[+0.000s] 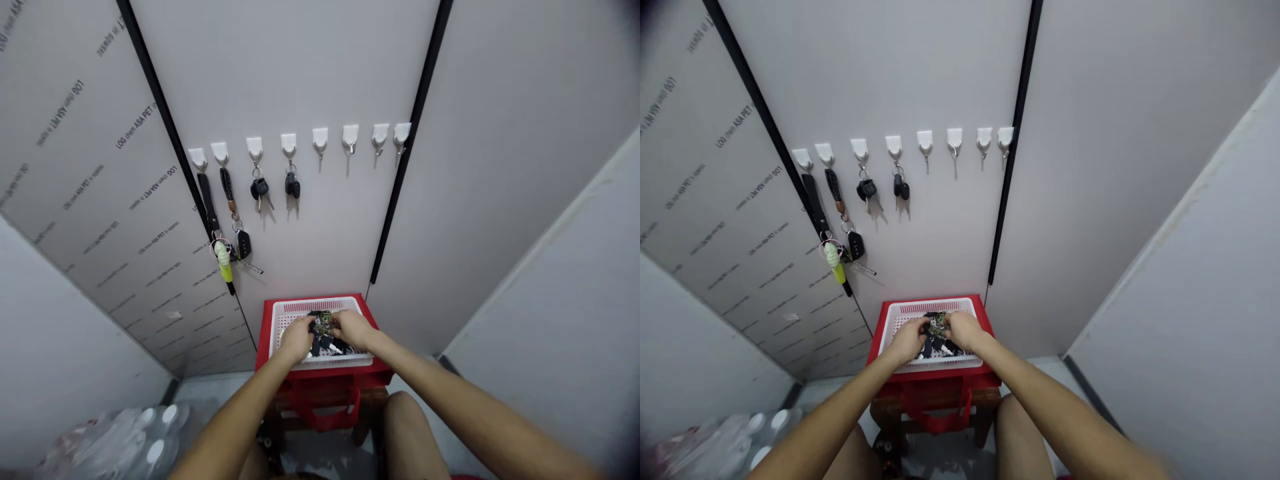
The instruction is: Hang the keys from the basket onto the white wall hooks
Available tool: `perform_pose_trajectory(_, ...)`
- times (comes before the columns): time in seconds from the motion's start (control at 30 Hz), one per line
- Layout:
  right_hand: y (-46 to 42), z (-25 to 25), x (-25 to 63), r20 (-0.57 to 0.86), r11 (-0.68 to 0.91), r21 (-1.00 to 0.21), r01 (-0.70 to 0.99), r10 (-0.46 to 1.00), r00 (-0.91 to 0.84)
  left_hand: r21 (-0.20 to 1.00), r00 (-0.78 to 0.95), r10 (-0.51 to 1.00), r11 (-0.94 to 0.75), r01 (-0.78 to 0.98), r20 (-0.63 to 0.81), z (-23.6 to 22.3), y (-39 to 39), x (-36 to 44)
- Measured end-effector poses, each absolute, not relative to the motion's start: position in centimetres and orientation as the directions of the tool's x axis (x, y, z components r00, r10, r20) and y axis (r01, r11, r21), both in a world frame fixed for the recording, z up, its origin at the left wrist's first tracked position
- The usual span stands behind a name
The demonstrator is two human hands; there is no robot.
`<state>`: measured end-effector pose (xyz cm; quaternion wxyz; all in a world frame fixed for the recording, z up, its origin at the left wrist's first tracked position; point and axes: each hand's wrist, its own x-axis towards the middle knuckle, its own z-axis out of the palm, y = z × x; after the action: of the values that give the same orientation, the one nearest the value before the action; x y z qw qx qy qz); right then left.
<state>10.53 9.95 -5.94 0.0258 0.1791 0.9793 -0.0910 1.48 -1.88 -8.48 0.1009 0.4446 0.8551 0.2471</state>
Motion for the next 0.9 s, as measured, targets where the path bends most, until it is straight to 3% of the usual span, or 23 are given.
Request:
perform_pose_trajectory(0.17,9.6,-7.2,9.7,-0.063,0.93,-0.188,0.315,0.308,-0.949,0.407,-0.521,0.844,0.436,0.803,0.125,-8.1,-1.2,1.8)
perform_pose_trajectory(0.33,10.0,-7.6,10.0,-0.023,0.876,-0.361,0.321,0.335,-0.942,0.342,-0.445,0.878,0.368,0.864,0.178,-7.7,-1.4,1.5)
perform_pose_trajectory(0.47,10.3,-6.6,10.3,0.042,0.735,-0.626,0.259,0.364,-0.931,0.532,-0.47,0.873,0.338,0.777,0.132,-6.4,-1.7,0.2)
perform_pose_trajectory(0.53,10.0,-5.8,10.3,0.002,0.626,-0.751,0.208,0.317,-0.948,0.655,-0.528,0.844,0.35,0.67,0.089,-5.4,-1.7,-0.5)
perform_pose_trajectory(0.63,9.2,-4.6,9.8,0.054,0.467,-0.883,0.051,0.208,-0.977,0.789,-0.556,0.829,0.299,0.537,0.065,-3.8,-1.7,-1.1)
perform_pose_trajectory(0.77,8.7,-3.8,9.1,0.087,0.3,-0.953,-0.048,0.119,-0.989,0.894,-0.537,0.843,0.216,0.392,0.032,-1.5,-1.5,-0.9)
perform_pose_trajectory(0.9,8.9,-3.8,9.0,0.011,0.324,-0.945,0.039,0.151,-0.989,0.951,-0.575,0.818,0.161,0.266,0.022,1.1,-1.3,-0.4)
